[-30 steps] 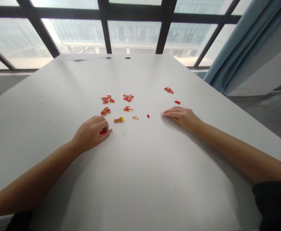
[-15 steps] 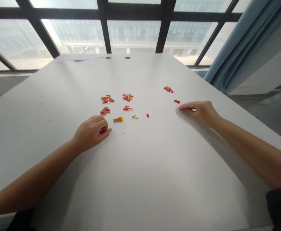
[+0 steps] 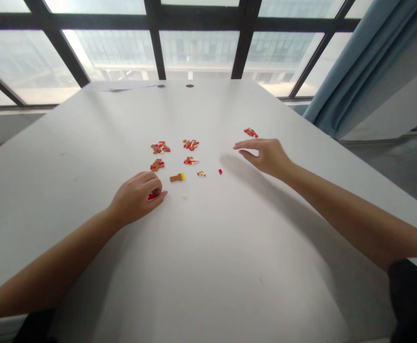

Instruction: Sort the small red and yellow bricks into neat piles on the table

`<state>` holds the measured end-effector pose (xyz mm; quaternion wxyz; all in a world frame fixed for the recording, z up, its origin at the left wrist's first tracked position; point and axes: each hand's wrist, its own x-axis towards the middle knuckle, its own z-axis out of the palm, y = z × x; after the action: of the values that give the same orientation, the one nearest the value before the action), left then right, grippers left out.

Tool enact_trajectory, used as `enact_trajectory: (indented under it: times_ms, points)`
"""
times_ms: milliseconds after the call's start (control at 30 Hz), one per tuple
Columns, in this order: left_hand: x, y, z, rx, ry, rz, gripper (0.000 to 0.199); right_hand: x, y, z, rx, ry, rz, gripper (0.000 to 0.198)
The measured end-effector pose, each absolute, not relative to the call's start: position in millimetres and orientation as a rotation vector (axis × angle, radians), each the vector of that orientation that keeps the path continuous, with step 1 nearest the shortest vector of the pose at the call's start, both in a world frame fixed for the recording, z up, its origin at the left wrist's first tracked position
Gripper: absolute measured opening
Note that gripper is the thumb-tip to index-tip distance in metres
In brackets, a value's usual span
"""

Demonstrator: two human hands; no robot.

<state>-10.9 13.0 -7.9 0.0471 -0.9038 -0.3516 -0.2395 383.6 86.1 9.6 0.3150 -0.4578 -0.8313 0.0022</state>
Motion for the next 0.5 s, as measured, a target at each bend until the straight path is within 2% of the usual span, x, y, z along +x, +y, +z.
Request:
enact_trajectory:
  times_ms: [333, 500]
  points:
    - [-9, 11, -5, -2.744, -1.067, -0.714, 0.027, 251, 188, -3, -1.008, -2.541, 0.252, 0.046]
    - [-10, 11, -6, -2.747, -1.06, -0.704, 0.026, 237, 205, -23, -0.94, -2.614, 0.314, 0.039]
